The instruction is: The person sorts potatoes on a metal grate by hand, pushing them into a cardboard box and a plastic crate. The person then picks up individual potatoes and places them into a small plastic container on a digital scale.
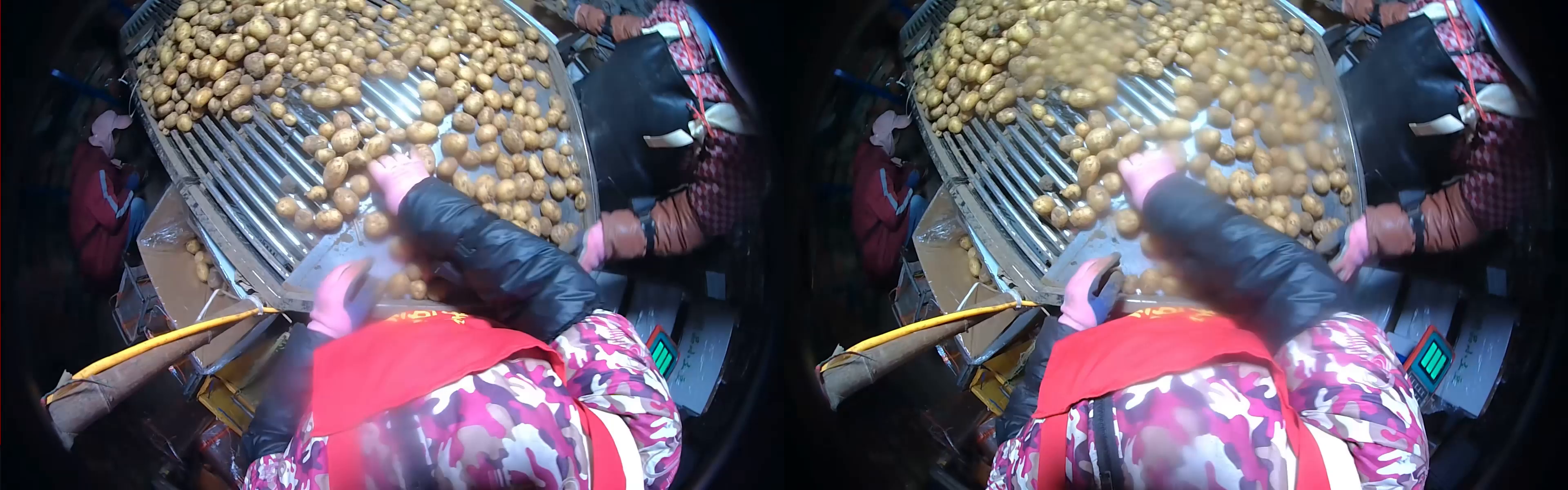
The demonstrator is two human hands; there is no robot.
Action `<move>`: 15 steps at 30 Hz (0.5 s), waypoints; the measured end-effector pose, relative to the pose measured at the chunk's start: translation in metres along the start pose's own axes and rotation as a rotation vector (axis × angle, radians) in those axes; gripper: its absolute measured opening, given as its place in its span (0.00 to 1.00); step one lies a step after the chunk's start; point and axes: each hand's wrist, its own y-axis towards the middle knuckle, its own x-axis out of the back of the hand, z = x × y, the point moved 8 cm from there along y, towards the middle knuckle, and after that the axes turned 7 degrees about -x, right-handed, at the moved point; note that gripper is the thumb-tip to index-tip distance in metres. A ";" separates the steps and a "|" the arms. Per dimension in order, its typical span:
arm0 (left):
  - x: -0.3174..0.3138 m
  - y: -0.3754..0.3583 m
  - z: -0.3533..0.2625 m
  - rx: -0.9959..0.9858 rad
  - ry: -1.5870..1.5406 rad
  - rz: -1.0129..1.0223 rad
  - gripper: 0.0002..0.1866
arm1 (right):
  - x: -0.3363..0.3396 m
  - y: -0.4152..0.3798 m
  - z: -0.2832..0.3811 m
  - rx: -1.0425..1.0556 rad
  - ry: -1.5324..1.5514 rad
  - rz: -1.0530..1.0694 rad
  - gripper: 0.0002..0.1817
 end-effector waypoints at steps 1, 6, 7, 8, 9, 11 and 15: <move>0.006 -0.001 0.000 -0.020 0.003 -0.036 0.24 | 0.003 0.008 0.007 0.013 -0.027 -0.056 0.18; 0.007 -0.024 0.040 0.390 -0.377 -0.170 0.21 | 0.005 0.041 0.015 0.028 -0.051 0.082 0.18; 0.004 -0.022 0.048 0.495 -0.536 -0.181 0.22 | 0.006 0.047 0.014 0.029 -0.064 0.094 0.17; 0.002 -0.022 0.052 0.600 -0.698 -0.187 0.24 | 0.012 0.047 0.014 0.073 -0.033 0.015 0.15; -0.001 -0.020 0.050 0.707 -0.863 -0.186 0.26 | 0.016 0.042 0.012 0.065 0.035 0.041 0.15; 0.002 -0.010 0.045 0.842 -1.122 -0.280 0.29 | 0.038 0.031 0.016 0.047 0.172 0.087 0.16; -0.004 0.000 0.049 0.935 -1.419 -0.300 0.31 | 0.062 0.017 0.039 0.303 0.369 0.214 0.15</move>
